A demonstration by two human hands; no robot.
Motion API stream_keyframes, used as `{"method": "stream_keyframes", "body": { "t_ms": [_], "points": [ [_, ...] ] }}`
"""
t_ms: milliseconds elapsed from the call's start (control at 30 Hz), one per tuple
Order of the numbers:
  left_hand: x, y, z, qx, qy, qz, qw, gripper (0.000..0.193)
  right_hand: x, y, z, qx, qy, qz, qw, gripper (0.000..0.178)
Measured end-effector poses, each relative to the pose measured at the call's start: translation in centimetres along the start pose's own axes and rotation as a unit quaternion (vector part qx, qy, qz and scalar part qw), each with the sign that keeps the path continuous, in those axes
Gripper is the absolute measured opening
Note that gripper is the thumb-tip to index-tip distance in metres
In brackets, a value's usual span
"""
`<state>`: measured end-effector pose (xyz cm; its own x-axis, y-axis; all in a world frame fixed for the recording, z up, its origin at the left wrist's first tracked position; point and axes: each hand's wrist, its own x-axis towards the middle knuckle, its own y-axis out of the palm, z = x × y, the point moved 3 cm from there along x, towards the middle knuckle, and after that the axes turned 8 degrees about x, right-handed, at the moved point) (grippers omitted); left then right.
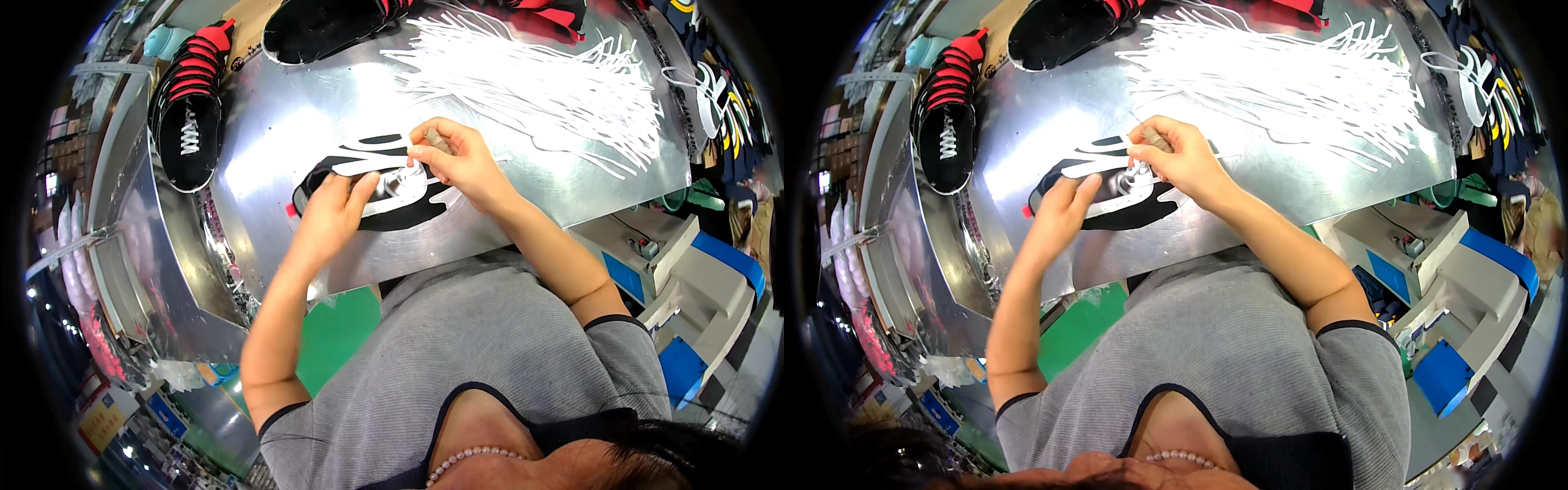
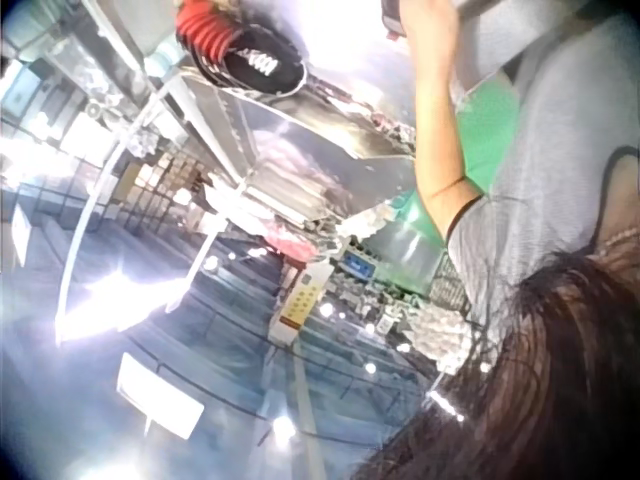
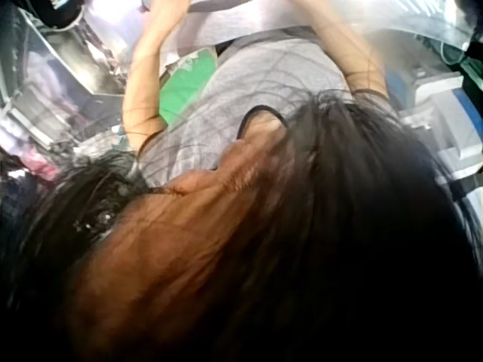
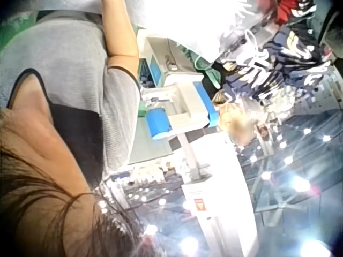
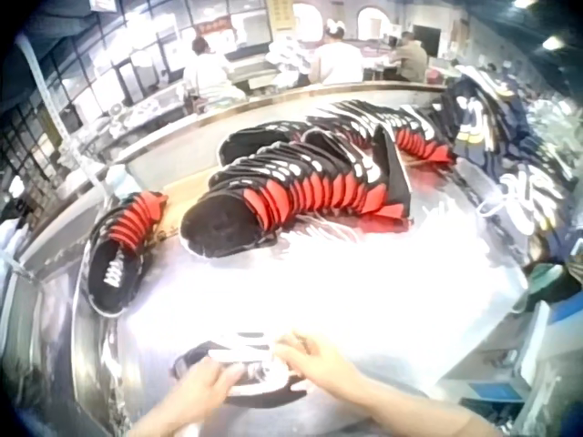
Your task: The person threads white laces through the eyelets of a black and white shoe upper at a metal table. They pick up individual laces and shoe uppers from stacks and place the laced components aside.
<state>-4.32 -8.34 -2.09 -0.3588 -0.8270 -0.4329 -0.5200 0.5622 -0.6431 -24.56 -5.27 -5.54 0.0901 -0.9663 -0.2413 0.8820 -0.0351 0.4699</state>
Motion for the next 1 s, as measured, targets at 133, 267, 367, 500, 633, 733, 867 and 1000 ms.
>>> {"method": "stream_keyframes", "body": {
  "t_ms": [133,267,367,500,633,733,867,1000],
  "points": [
    [2.1,1.7,0.7,-0.360,-0.172,0.148,0.905,0.039,-0.3,0.4,0.0,-0.068,-0.009,-0.019,0.997,0.022],
    [0.3,2.5,0.3,-0.294,-0.153,0.028,0.943,0.037,-2.6,1.5,0.0,-0.193,-0.037,-0.050,0.979,0.033],
    [-0.5,3.0,-1.2,-0.341,-0.035,-0.046,0.938,0.018,-2.7,1.3,0.3,-0.217,-0.021,-0.060,0.974,0.036],
    [-1.4,3.4,-2.2,-0.291,-0.029,-0.100,0.951,0.011,-2.7,1.6,0.4,-0.290,-0.021,-0.031,0.956,0.036],
    [-2.0,3.7,-2.2,-0.285,-0.029,-0.134,0.949,0.011,-3.8,1.9,1.1,-0.298,-0.061,-0.009,0.952,0.029],
    [-2.0,3.7,-2.0,-0.273,-0.015,-0.140,0.952,0.015,-4.7,1.2,1.5,-0.319,-0.140,-0.006,0.937,0.019],
    [-2.3,3.9,-2.2,-0.273,-0.013,-0.141,0.951,0.013,-4.5,0.8,2.5,-0.390,-0.112,0.026,0.914,0.011],
    [-2.2,3.9,-2.4,-0.258,0.028,-0.130,0.957,0.013,-3.8,0.8,2.5,-0.429,-0.122,0.040,0.894,0.008]
  ]
}}
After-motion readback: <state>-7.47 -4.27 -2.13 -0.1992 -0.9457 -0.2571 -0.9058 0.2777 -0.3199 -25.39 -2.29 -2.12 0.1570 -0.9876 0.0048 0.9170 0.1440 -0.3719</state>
